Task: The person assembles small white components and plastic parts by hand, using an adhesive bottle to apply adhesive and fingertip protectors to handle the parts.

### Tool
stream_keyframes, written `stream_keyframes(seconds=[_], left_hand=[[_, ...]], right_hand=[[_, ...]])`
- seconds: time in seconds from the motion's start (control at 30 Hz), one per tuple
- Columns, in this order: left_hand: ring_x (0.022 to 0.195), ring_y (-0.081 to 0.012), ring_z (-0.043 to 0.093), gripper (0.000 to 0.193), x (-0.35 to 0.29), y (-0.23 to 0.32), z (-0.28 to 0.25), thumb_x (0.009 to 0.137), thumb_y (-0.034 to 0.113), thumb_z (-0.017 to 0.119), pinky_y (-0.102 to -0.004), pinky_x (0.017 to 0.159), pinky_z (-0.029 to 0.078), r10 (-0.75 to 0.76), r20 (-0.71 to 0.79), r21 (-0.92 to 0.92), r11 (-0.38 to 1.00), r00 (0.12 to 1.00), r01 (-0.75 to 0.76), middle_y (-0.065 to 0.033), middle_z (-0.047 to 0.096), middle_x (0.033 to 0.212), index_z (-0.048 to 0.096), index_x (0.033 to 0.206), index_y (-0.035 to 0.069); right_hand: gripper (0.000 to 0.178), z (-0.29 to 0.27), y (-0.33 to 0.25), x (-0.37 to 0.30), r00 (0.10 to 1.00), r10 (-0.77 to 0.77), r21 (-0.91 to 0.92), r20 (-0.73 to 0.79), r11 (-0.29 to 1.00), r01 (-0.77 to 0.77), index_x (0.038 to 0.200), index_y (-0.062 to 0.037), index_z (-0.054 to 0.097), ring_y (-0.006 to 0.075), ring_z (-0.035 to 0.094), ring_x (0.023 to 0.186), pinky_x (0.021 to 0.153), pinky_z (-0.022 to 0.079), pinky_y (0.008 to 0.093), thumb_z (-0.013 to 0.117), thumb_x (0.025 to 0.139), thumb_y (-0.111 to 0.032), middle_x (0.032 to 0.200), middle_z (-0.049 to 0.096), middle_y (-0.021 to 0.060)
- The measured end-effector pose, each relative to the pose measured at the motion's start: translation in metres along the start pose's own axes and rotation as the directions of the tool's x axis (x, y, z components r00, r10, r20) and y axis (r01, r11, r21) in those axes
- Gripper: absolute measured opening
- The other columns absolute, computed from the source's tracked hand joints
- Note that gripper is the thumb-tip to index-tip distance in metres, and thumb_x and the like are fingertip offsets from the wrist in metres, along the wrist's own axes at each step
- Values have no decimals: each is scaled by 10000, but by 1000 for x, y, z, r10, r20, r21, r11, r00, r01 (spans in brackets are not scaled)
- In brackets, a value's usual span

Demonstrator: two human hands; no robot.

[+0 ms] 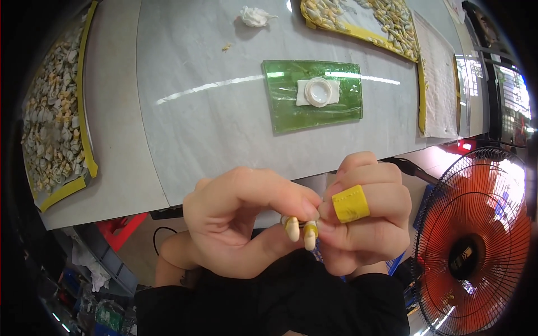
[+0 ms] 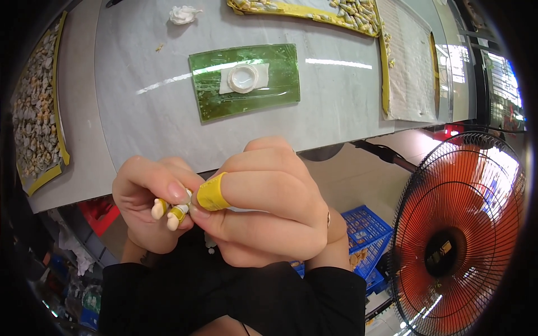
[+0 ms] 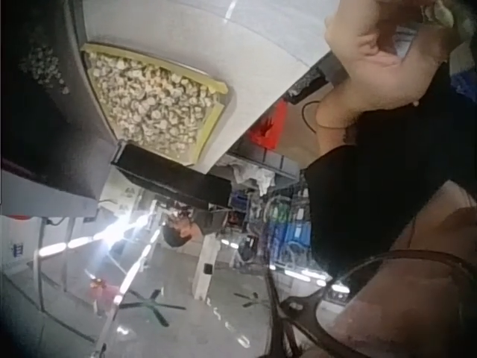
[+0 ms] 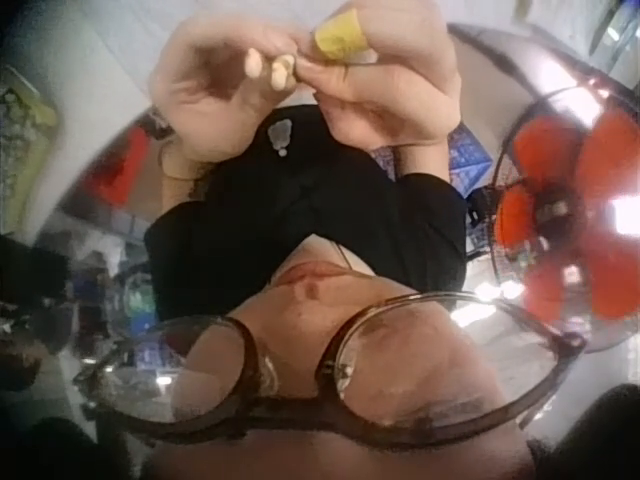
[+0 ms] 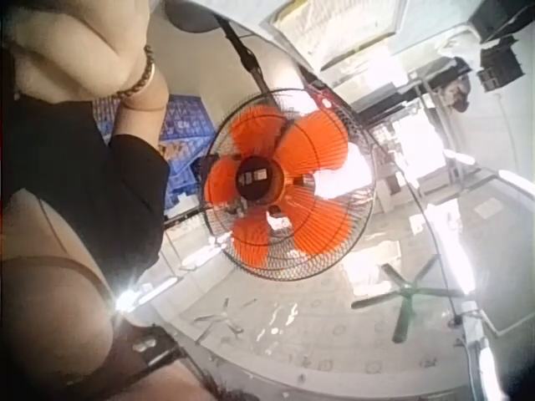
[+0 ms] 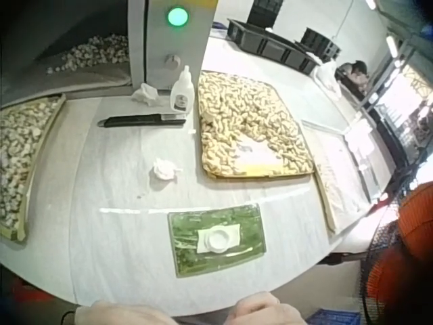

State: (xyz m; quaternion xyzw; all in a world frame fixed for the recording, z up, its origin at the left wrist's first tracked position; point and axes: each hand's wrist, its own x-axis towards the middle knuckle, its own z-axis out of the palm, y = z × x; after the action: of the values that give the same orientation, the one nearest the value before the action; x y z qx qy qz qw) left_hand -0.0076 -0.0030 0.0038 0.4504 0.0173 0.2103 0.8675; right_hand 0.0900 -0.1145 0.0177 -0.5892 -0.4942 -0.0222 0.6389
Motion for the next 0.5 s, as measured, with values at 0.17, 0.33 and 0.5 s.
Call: stream_keyframes(seconds=[0.17, 0.33, 0.5], left_hand=[[850, -155, 604, 211, 5, 3, -4, 771, -35, 610, -260, 768, 488, -47, 7, -40, 998, 999, 48, -162, 608, 904, 505, 953, -42], [912, -159, 581, 225, 7, 6, -1, 792, -36, 581, -280, 815, 470, -61, -17, -114, 992, 998, 59, -165, 593, 940, 472, 989, -30], [575, -117, 549, 396, 6, 12, 9, 726, 275, 716, -268, 580, 526, -151, -251, -7, 988, 956, 154, -170, 607, 766, 435, 899, 57]], right_hand=[[246, -2, 4, 0, 998, -4, -62, 62, 998, 7, 768, -8, 638, 209, 546, 684, 564, 407, 281, 658, 525, 27, 854, 570, 93], [214, -12, -9, 3, 992, 108, -9, 65, 994, -108, 825, -2, 625, 244, 566, 714, 616, 441, 302, 635, 622, -70, 885, 591, 128], [245, -11, -29, -1, 995, 94, 466, -38, 882, -66, 941, -8, 589, 312, 589, 818, 684, 469, 368, 601, 726, -125, 939, 603, 180]])
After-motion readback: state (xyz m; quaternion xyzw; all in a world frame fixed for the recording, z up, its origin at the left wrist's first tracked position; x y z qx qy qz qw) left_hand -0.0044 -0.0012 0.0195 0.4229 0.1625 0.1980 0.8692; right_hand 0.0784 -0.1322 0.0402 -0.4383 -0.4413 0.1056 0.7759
